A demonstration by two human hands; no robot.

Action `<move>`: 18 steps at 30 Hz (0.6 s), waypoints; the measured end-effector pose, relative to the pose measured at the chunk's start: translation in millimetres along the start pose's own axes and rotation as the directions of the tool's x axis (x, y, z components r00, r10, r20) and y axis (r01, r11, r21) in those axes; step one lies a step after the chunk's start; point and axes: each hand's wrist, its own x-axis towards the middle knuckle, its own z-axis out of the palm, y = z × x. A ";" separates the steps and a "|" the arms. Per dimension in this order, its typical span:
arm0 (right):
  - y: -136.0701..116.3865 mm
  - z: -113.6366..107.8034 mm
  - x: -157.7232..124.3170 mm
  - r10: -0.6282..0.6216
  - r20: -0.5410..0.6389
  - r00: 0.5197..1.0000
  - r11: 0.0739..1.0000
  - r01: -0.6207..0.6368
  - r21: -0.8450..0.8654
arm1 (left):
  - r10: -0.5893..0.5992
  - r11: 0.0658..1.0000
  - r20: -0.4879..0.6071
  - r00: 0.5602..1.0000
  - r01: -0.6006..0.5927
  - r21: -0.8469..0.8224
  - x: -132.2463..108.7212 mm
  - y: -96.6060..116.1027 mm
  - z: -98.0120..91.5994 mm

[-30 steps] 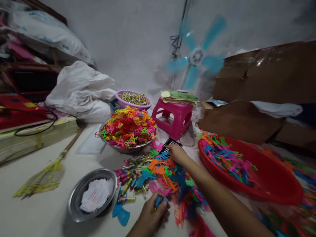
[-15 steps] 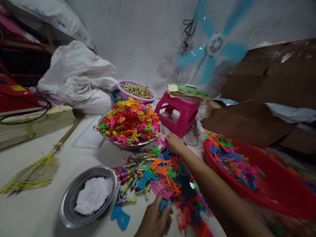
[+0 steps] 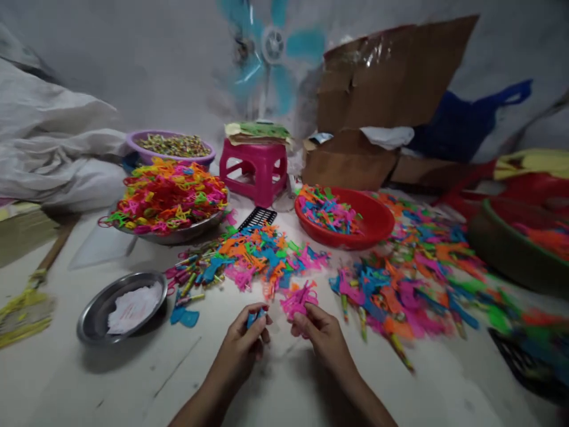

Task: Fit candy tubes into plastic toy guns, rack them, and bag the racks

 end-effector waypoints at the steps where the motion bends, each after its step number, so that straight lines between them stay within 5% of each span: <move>1: 3.3 -0.7 -9.7 0.045 -0.039 0.998 0.996 -0.042 0.075 | -0.024 1.000 -0.001 1.000 0.024 0.017 -11.3 -4.1 8.1; 4: 9.0 1.4 -26.6 0.089 -0.129 0.988 0.975 -0.060 0.215 | -0.039 0.994 -0.046 0.998 0.043 0.098 -39.2 -12.0 28.3; 11: 13.7 13.0 -38.9 -0.103 -0.101 0.990 0.985 0.115 0.125 | 0.076 0.921 -0.121 0.990 -0.024 0.388 -54.9 -1.1 39.1; 18: 16.4 13.9 -42.6 -0.124 -0.028 0.992 0.982 0.127 0.138 | 0.021 0.958 -0.090 0.996 0.006 0.287 -57.3 2.1 43.8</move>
